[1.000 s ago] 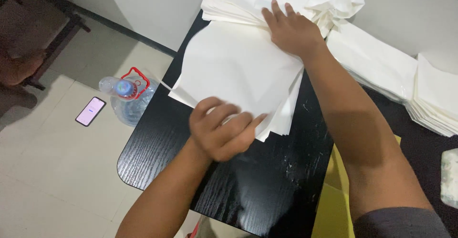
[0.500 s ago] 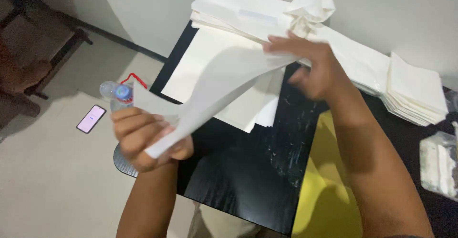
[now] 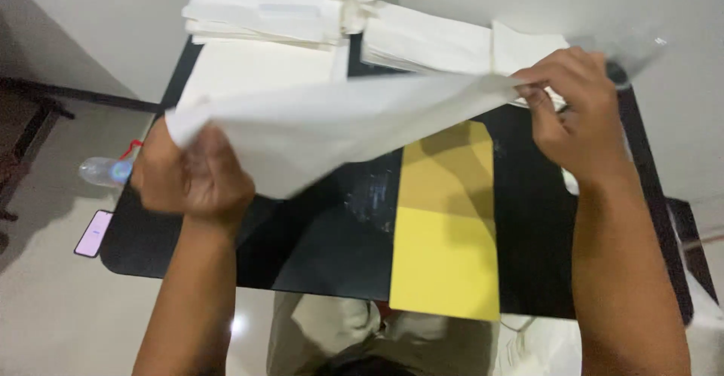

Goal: Assembling a paper bag by folding paper and applying glue with a brush

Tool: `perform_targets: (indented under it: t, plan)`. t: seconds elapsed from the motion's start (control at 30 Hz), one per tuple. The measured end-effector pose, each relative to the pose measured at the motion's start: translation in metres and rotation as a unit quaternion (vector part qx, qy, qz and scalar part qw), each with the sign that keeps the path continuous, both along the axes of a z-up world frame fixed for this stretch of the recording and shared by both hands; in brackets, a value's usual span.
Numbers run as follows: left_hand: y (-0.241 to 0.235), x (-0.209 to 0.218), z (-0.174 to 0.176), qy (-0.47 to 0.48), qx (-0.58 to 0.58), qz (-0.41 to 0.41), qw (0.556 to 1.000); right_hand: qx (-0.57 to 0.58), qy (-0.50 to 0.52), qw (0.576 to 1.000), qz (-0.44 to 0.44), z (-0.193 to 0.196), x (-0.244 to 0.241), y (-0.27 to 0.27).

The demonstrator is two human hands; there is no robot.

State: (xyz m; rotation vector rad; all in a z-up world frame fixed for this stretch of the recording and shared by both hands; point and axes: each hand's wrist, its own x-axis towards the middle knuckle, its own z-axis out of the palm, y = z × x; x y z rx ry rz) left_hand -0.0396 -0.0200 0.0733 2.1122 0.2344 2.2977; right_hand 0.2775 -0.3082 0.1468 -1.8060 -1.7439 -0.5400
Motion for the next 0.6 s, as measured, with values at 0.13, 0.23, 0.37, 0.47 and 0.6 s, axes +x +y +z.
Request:
perform_targets:
  t: [0.13,0.23,0.37,0.47,0.6]
  plan:
    - [-0.027,0.033,0.022,0.093,-0.143,-0.104,0.980,-0.016,0.001,0.995,-0.099,0.013,0.009,-0.052]
    - [-0.040,0.060,0.041,0.145,-0.230,-0.245,0.931,-0.018,0.001,0.992,-0.123,0.017,0.028,-0.082]
    - [-0.050,0.099,0.047,0.199,-0.283,-0.403,0.847,-0.019,0.003,0.990,-0.143,0.007,0.048,-0.099]
    - [-0.042,0.137,0.022,0.251,-0.381,-0.391,0.799,-0.022,0.052,0.987,-0.149,-0.016,0.065,-0.097]
    - [-0.051,0.164,-0.006,0.252,-0.397,-0.443,0.763,-0.024,0.029,0.985,-0.166,-0.059,0.095,-0.086]
